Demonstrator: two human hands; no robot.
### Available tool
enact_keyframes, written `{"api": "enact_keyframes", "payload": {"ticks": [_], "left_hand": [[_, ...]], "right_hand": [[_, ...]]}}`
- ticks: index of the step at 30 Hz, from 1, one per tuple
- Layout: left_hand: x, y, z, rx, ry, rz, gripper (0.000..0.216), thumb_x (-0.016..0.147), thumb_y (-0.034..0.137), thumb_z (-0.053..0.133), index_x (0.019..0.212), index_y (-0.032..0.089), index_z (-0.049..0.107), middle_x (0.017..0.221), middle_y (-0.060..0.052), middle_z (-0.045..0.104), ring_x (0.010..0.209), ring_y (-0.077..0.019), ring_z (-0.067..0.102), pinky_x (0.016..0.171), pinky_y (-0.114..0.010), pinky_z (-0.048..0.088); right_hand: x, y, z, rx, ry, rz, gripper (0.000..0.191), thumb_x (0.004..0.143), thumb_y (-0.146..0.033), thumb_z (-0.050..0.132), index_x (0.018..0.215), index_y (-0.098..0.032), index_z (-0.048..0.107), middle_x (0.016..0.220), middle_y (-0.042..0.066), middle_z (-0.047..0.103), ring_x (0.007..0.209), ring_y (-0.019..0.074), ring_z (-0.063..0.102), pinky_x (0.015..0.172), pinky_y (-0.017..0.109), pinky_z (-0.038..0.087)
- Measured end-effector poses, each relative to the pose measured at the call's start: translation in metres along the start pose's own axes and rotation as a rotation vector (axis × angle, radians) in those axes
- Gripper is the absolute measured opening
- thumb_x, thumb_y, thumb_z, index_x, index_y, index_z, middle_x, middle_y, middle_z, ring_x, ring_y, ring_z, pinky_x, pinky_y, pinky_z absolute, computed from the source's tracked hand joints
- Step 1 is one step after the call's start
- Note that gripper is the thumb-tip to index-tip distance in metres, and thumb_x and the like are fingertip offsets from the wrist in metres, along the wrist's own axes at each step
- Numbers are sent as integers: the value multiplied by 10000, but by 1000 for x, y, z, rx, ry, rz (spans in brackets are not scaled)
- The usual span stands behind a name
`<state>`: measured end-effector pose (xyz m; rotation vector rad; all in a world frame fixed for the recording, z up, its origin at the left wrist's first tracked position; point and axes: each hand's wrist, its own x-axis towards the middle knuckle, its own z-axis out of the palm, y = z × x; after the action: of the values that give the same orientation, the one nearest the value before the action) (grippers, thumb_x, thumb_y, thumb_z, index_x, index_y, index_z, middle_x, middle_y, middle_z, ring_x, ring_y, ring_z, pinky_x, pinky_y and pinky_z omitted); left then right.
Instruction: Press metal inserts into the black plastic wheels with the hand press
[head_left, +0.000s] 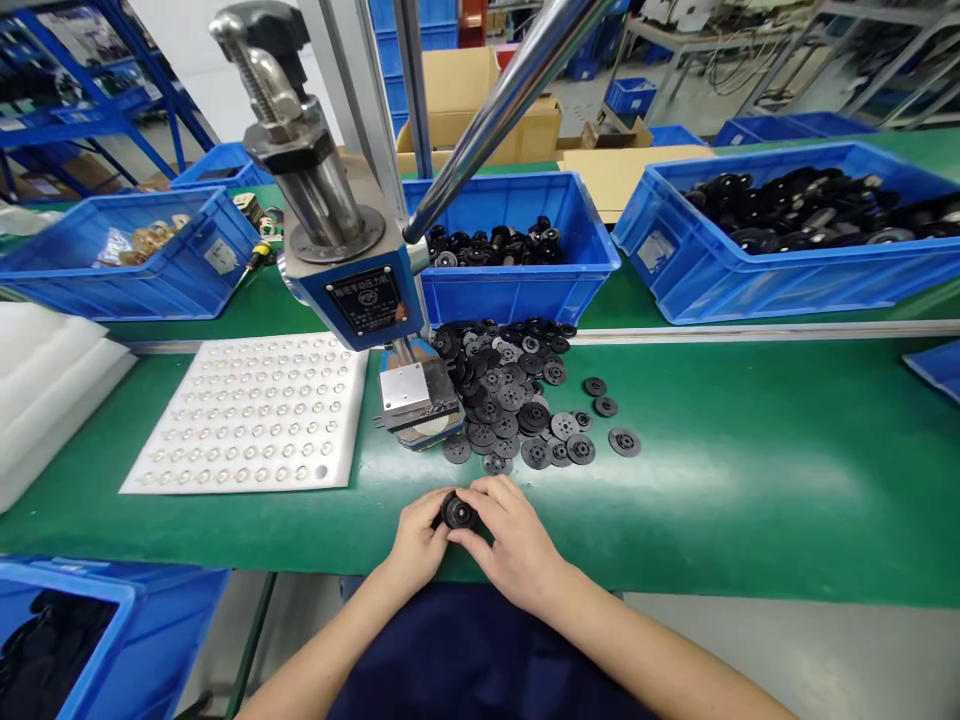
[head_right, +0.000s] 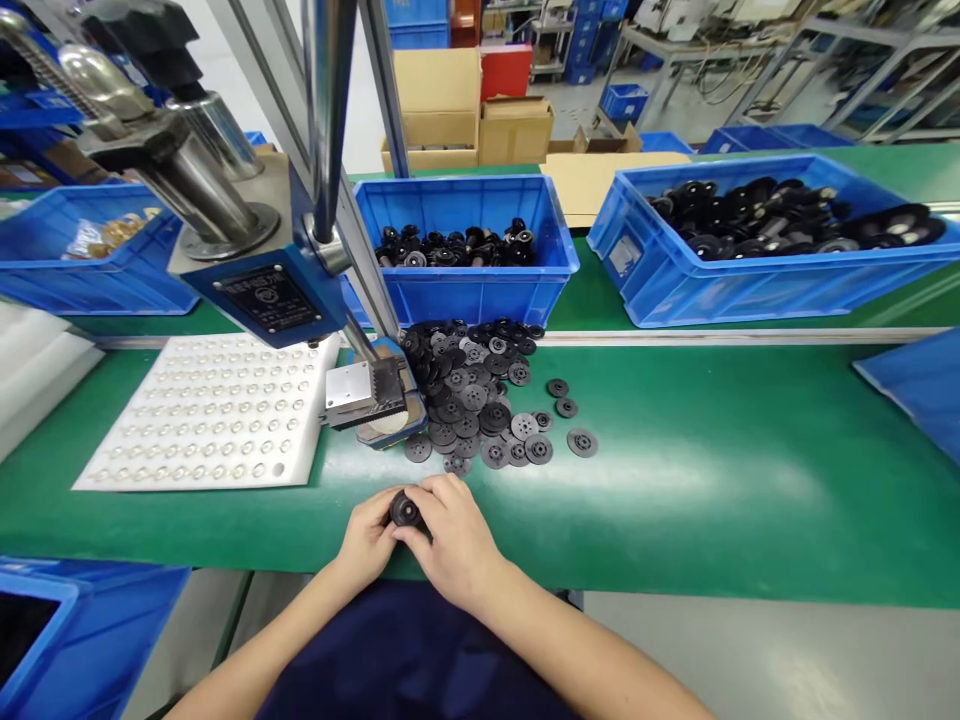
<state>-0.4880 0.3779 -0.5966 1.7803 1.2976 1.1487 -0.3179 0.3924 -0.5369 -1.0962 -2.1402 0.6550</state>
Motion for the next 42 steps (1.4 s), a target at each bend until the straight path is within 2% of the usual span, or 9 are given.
{"api": "enact_keyframes", "payload": {"ticks": [6,12,16,21,29,36,39,42], "left_hand": [[-2,0,-1,13,-23,56,333,804,56,498,1030,184,708,1003,-90,770,898,-212,735,824,-345,605],[1,5,-6,-5,-52,99,382,818,35,457,1051,192,717,1003,-79,770,895,-203,735,811,-335,604],[0,4,-7,12,-98,12,380,821,53,452,1019,199,741,1011,-79,770,930,-220,730,836,-358,598],[-1,3,-7,0,-107,-66,338,833,109,474,1001,204,750,961,-75,771,932,-232,724,862,-385,590],[6,7,-9,-19,-103,-112,230,802,171,523,921,187,719,833,-64,745,759,-206,689,741,-331,563],[15,13,-17,-171,-215,-277,119,824,257,606,856,155,658,768,-47,680,695,-165,598,686,-285,494],[13,15,-27,-288,-235,-360,166,828,273,661,943,163,618,827,-45,680,740,-158,602,717,-281,495],[14,21,-54,-328,-166,-405,255,818,295,718,1000,178,582,840,-34,677,752,-150,611,720,-269,499]], "right_hand": [[-5,-2,0,-31,-51,2,315,855,-206,699,1149,-169,592,1022,85,619,925,212,562,826,412,551],[-3,-5,-1,40,-66,3,270,832,-143,707,1075,-162,592,978,67,622,888,200,560,797,383,560],[-5,-4,0,60,-86,16,235,877,-179,659,1105,-187,604,982,69,627,901,200,572,806,382,562],[-6,-2,2,23,-88,15,295,888,-196,642,1181,-184,604,999,84,630,911,208,572,818,400,566],[-1,7,4,27,4,-17,274,930,-302,611,1170,-171,611,972,83,634,906,203,583,820,390,565],[3,7,-5,16,25,8,386,952,-434,556,1230,-170,601,1013,115,645,965,237,603,854,432,565],[4,7,-14,34,60,11,429,966,-456,514,1273,-164,582,1038,125,655,972,237,620,849,426,575],[1,15,-21,73,77,62,393,990,-428,456,1253,-176,602,1043,121,663,908,209,641,799,385,587]]}}
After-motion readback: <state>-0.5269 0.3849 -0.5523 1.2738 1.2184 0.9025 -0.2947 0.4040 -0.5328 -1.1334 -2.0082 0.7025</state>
